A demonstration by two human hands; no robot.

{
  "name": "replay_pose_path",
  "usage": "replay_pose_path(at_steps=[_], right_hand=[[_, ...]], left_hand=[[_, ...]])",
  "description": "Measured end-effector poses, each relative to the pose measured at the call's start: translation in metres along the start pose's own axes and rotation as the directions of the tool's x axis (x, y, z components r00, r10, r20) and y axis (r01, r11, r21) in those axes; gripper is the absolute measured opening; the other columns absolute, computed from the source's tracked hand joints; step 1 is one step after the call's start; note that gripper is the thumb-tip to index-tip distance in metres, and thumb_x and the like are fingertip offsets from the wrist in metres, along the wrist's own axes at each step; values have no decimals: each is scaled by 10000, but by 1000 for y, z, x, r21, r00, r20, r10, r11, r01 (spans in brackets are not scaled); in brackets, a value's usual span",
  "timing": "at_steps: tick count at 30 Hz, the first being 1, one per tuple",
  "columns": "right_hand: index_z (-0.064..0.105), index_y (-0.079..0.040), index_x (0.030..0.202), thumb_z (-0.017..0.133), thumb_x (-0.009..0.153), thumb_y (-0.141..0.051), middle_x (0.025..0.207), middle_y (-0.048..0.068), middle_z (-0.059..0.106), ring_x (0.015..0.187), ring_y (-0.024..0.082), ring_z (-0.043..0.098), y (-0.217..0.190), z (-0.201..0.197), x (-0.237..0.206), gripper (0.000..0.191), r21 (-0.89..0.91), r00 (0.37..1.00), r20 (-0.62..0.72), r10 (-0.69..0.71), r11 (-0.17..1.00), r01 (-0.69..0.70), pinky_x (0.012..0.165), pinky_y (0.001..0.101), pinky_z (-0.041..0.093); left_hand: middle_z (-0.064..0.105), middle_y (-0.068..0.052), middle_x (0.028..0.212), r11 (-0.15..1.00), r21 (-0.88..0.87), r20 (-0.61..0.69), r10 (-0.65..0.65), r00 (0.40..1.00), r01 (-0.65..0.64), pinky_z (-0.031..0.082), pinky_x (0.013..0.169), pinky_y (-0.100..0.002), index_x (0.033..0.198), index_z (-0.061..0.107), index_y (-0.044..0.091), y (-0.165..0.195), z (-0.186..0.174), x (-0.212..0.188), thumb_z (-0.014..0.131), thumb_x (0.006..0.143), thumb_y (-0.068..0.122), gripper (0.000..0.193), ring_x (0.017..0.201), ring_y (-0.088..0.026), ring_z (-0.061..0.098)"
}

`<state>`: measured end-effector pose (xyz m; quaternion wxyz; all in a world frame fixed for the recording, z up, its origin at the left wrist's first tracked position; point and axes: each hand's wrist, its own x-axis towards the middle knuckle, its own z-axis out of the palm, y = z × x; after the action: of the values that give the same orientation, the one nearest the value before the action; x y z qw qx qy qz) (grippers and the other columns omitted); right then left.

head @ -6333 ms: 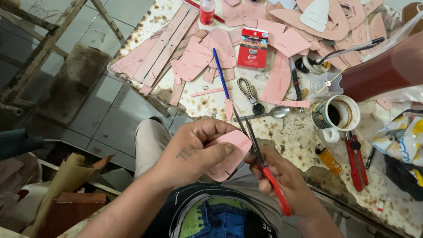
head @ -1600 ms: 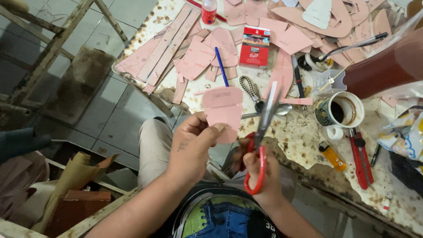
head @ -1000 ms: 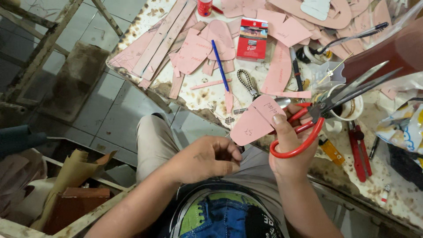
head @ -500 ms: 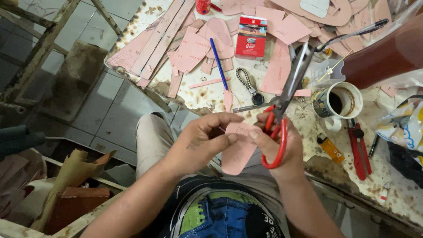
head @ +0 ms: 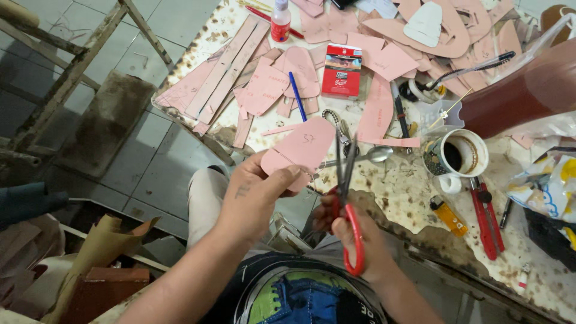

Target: The person cuts pink paper shoe pattern pieces with red-handled scissors, trimming along drawn lines while holding each piece. They then write on a pattern piece with a blue pen, sort and stack the cut pattern pieces, and gather a stack of larger patterns at the end.

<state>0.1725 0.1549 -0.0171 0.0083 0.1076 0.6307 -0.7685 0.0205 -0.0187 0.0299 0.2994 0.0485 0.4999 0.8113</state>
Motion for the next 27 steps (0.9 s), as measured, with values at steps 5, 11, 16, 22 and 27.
replay_pose_path(at_steps=[5,11,16,22,27], right_hand=[[587,-28,1345,598,947,-532,1094,60,681,984,158,620,-16,3,-9,643,-370,997,-7,76,926,-73,870,323,511],[534,-41,1414,658,897,-540,1082,41,639,943,139,562,-34,14,-3,729,-291,993,-4,117,950,-114,839,318,482],[504,-44,1439,683,875,-531,1073,27,621,921,121,547,-34,16,-2,766,-203,989,-5,149,968,-147,823,304,477],[557,2,1344,688,878,-586,1032,26,627,880,107,550,-23,9,-4,762,-204,991,-12,135,970,-134,768,278,478],[636,10,1157,677,871,-650,841,34,638,770,117,599,-13,4,-7,721,-285,993,-64,95,952,-110,679,278,495]], left_hand=[[763,-72,922,999,-19,49,-45,998,46,527,697,-277,1032,756,-18,-3,3,-5,683,944,156,207,794,-118,670],[750,-70,895,997,-62,82,-32,996,37,511,698,-278,1030,748,-22,-6,5,-7,680,950,137,190,763,-109,643],[752,-64,880,1000,14,67,-21,998,20,515,683,-276,1017,751,-25,-7,4,-7,690,947,131,181,752,-104,639],[754,-59,881,999,20,68,-36,997,35,516,669,-268,1002,750,-19,-8,4,-9,706,940,132,168,745,-98,644],[754,-58,876,999,39,63,-40,997,38,516,661,-260,995,759,-20,-7,4,-9,708,942,142,178,739,-92,644]])
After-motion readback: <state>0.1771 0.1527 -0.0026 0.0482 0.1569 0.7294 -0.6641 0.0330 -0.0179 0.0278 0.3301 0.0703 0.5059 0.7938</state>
